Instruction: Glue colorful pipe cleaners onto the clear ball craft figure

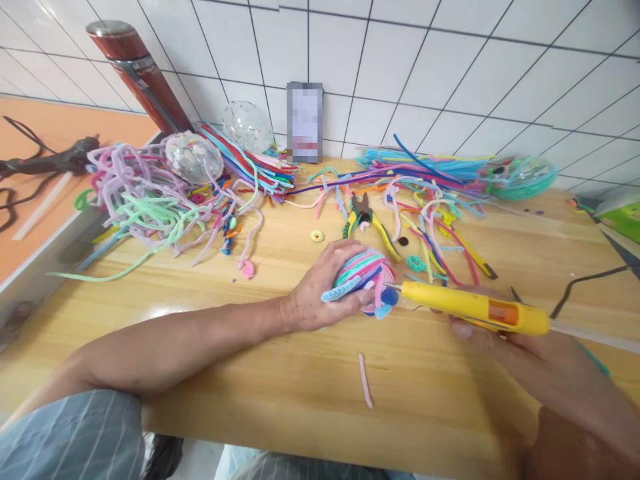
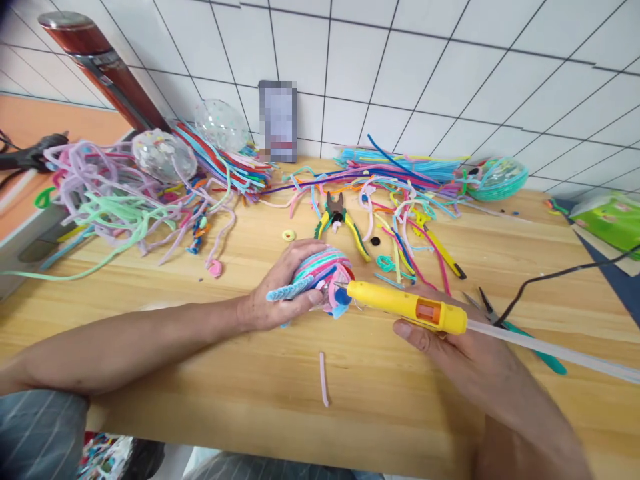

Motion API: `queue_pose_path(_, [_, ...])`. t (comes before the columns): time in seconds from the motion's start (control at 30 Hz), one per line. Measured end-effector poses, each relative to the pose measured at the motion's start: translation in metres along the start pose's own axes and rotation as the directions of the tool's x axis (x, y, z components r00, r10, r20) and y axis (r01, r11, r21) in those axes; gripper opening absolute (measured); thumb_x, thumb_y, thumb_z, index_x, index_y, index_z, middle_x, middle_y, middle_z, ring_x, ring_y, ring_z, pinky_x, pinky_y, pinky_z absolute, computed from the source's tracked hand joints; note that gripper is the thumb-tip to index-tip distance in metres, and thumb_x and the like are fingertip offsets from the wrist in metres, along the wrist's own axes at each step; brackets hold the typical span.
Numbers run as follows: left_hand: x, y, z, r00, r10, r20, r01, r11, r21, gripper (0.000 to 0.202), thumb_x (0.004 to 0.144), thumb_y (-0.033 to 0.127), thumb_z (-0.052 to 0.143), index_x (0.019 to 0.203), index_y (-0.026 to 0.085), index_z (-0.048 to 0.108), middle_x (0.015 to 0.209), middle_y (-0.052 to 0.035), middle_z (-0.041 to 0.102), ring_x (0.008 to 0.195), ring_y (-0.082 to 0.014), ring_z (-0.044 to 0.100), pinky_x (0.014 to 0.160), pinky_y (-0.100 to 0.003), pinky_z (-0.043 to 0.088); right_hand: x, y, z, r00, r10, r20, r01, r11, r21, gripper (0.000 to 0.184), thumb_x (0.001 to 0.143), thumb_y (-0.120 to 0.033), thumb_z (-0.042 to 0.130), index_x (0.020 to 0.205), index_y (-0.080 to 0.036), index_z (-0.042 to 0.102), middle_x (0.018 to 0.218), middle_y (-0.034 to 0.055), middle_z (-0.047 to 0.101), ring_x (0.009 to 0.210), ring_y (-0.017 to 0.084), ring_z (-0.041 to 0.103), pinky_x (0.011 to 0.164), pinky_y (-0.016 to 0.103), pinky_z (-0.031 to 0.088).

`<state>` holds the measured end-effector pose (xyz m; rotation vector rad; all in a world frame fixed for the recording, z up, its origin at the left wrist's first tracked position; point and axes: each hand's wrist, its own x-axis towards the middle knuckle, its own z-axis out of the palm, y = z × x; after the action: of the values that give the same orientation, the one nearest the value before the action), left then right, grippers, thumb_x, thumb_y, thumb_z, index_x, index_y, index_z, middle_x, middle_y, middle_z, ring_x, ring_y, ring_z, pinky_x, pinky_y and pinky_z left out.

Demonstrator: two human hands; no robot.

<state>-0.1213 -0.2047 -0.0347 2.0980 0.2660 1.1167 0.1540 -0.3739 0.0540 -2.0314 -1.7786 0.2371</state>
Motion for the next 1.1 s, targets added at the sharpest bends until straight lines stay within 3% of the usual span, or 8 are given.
queue_pose_path(0.13, [-0.001, -0.001, 0.001, 1.000, -0.016, 0.003, 0.016, 1.000, 0.021, 0.062, 0.108, 0.049, 0.068, 0.161, 0.025, 0.048, 0.150, -0.0175, 0.062, 0.145, -0.0343, 0.059, 0.123, -0.059, 0.052, -0.005, -0.010, -0.001, 0.988, -0.129, -0.083, 0.133, 0.990, 0.050, 0.050, 0.102, -0.073, 0.060, 0.103, -0.031, 0.086, 0.110, 0.0055, 0.089, 0.097, 0.032, 0.087, 0.090, 0.049, 0.074])
queue_pose_path(0.3, [-0.002, -0.001, 0.002, 1.000, -0.019, 0.007, 0.019, 1.000, 0.018, 0.065, 0.106, 0.049, 0.072, 0.161, 0.025, 0.047, 0.148, -0.0178, 0.062, 0.143, -0.0341, 0.060, 0.122, -0.058, 0.053, -0.007, -0.029, -0.009, 0.968, -0.252, -0.019, 0.252, 0.967, 0.046, 0.017, 0.107, -0.044, 0.061, 0.114, -0.035, 0.073, 0.101, -0.0010, 0.086, 0.081, 0.024, 0.085, 0.058, 0.029, 0.067])
queue_pose_path(0.47, [-0.001, -0.001, 0.002, 1.000, -0.020, 0.007, 0.020, 1.000, 0.017, 0.066, 0.105, 0.049, 0.073, 0.162, 0.025, 0.047, 0.148, -0.0175, 0.063, 0.143, -0.0342, 0.061, 0.123, -0.057, 0.053, -0.013, -0.032, -0.006, 0.958, -0.285, -0.036, 0.284, 0.958, -0.041, 0.017, 0.110, -0.046, 0.054, 0.116, -0.035, 0.066, 0.096, -0.0012, 0.084, 0.078, 0.025, 0.084, 0.058, 0.032, 0.065])
queue_pose_path(0.7, [-0.002, 0.000, 0.003, 1.000, -0.018, -0.002, 0.018, 1.000, 0.014, 0.067, 0.105, 0.045, 0.074, 0.162, 0.024, 0.046, 0.148, -0.0184, 0.062, 0.143, -0.0346, 0.061, 0.123, -0.058, 0.053, -0.016, -0.031, -0.002, 0.953, -0.300, -0.037, 0.300, 0.954, -0.013, 0.013, 0.110, -0.044, 0.059, 0.116, -0.034, 0.066, 0.094, -0.0037, 0.080, 0.072, 0.018, 0.079, 0.062, 0.027, 0.060])
queue_pose_path(1.1, [-0.002, -0.002, 0.005, 0.999, -0.051, 0.011, 0.051, 0.998, 0.019, 0.067, 0.105, 0.050, 0.072, 0.161, 0.024, 0.046, 0.149, -0.0180, 0.063, 0.145, -0.0347, 0.061, 0.123, -0.059, 0.054, -0.017, -0.035, -0.005, 0.942, -0.335, -0.024, 0.330, 0.936, -0.127, 0.008, 0.112, -0.040, 0.053, 0.115, -0.036, 0.059, 0.092, -0.0052, 0.077, 0.073, 0.018, 0.078, 0.065, 0.028, 0.059])
